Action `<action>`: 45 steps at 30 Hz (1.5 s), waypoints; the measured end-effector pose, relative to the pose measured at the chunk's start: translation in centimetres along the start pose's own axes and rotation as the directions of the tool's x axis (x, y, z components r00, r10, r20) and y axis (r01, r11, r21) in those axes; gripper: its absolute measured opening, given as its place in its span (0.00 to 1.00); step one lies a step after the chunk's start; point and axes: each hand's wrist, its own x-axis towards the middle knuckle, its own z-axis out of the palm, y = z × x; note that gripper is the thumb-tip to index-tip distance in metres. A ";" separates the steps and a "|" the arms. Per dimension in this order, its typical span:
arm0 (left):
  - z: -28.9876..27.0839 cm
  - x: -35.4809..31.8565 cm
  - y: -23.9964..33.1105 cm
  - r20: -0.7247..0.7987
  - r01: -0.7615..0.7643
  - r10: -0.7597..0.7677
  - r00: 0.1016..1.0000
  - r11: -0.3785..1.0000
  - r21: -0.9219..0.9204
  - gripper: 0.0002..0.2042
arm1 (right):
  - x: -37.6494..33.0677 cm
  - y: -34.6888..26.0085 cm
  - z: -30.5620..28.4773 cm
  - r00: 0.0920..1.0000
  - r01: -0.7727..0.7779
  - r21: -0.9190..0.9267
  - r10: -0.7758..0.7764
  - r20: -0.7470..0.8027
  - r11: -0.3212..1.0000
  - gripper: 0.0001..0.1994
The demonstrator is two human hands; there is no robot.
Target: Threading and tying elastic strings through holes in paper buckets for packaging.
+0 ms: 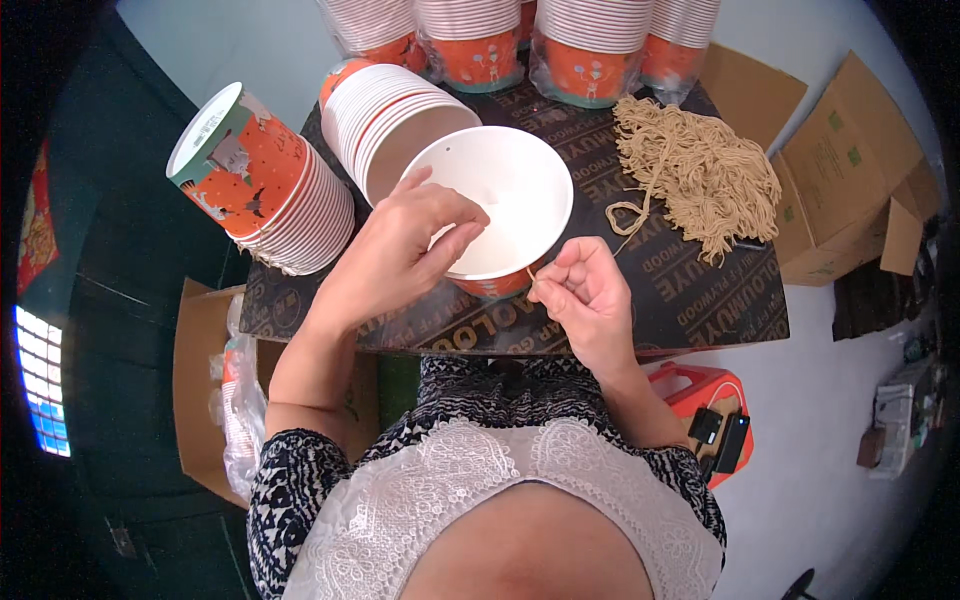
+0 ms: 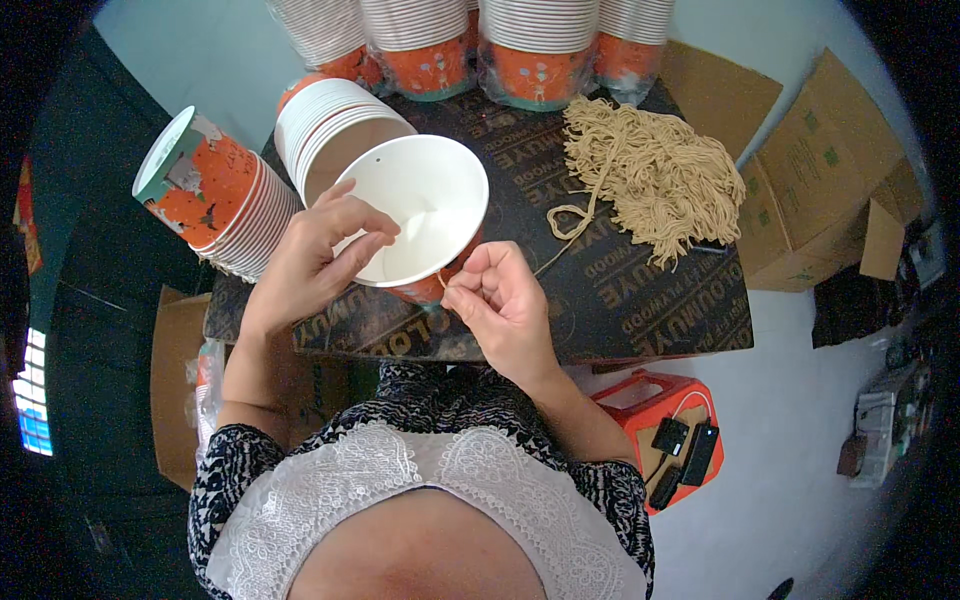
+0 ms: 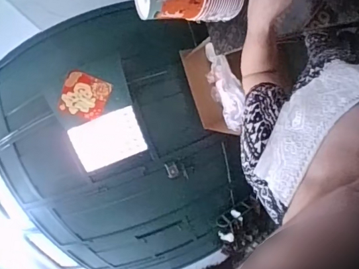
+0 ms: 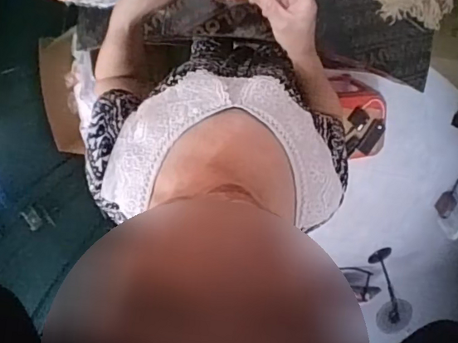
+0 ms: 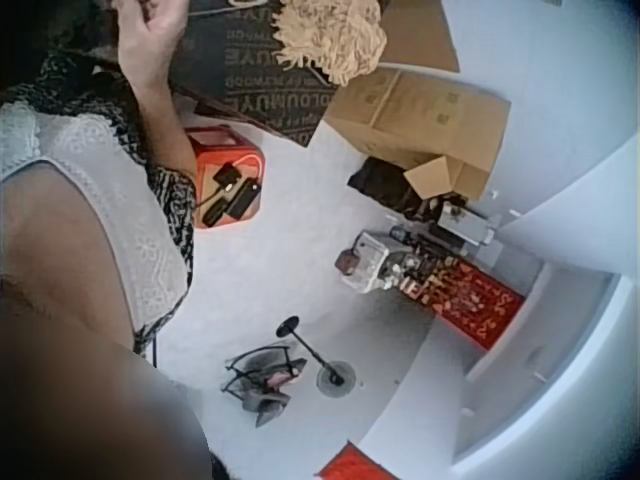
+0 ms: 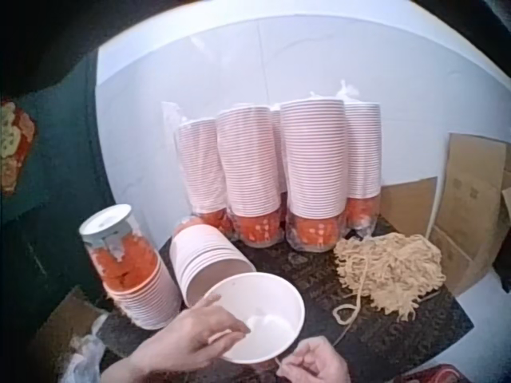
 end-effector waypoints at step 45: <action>2.0 2.3 0.6 0.333 0.331 -0.117 0.936 0.615 -0.715 0.08 | 3.9 -3.1 0.1 0.975 0.187 -0.322 -0.215 -0.054 0.928 0.12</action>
